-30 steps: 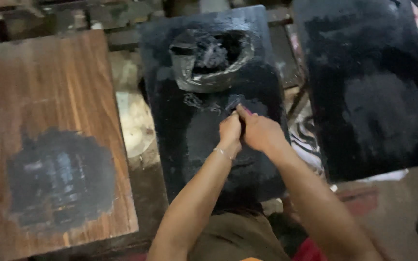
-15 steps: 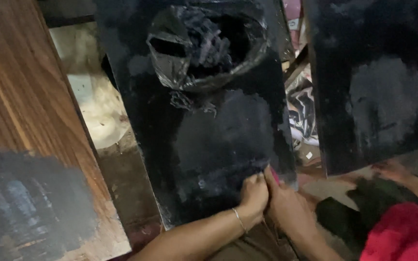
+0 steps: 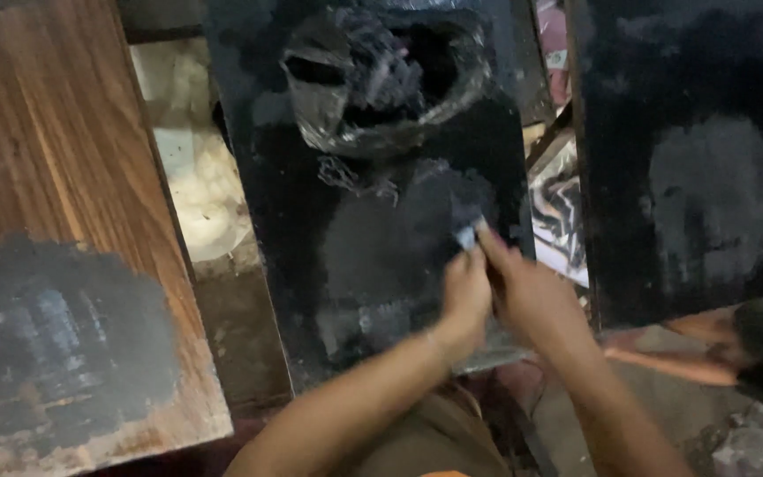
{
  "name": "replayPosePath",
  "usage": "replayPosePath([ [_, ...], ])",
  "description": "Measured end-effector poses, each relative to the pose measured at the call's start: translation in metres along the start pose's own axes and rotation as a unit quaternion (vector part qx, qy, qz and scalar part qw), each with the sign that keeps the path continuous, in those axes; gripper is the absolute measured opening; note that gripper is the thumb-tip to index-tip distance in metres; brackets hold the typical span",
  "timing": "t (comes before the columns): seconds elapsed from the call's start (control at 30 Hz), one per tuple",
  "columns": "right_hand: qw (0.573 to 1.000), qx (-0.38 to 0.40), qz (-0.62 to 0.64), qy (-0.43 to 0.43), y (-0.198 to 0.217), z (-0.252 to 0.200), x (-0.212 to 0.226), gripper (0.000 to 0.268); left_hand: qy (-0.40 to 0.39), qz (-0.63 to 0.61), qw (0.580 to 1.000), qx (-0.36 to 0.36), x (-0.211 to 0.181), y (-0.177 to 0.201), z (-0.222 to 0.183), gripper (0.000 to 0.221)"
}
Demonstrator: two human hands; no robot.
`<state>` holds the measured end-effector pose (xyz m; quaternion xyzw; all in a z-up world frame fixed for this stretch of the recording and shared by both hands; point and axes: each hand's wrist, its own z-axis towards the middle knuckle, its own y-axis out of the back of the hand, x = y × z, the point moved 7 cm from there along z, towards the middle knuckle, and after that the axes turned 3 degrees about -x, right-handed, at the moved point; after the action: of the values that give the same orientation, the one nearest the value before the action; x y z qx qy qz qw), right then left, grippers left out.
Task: Using a hand scraper to remove residue from printing boards in a screen printing facility.
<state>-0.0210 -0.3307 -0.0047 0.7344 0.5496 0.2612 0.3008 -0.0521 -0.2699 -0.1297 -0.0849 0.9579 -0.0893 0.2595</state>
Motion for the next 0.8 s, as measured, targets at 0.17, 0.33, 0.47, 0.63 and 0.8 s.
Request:
replayPosePath([
  [0.17,0.977,0.176,0.023,-0.117,-0.118,-0.095,-0.062,0.080,0.198,0.076,0.977,0.003,0.139,0.013,-0.073,0.034],
  [0.33,0.986,0.138,0.004,-0.098,-0.120,-0.081,-0.066,0.071,0.117,0.225,0.967,0.013,0.137,0.009,-0.053,0.037],
  [0.47,0.998,0.020,-0.037,-0.038,-0.035,-0.046,-0.029,0.054,0.094,0.123,0.988,-0.020,0.089,-0.008,-0.013,0.037],
  [0.63,0.996,0.046,-0.066,-0.035,0.027,0.016,0.002,0.040,0.034,0.029,0.999,0.004,0.017,-0.030,0.041,0.045],
  [0.8,0.987,0.051,-0.153,0.002,0.052,0.049,0.004,0.063,0.078,-0.058,0.995,-0.024,-0.030,-0.047,0.061,0.038],
])
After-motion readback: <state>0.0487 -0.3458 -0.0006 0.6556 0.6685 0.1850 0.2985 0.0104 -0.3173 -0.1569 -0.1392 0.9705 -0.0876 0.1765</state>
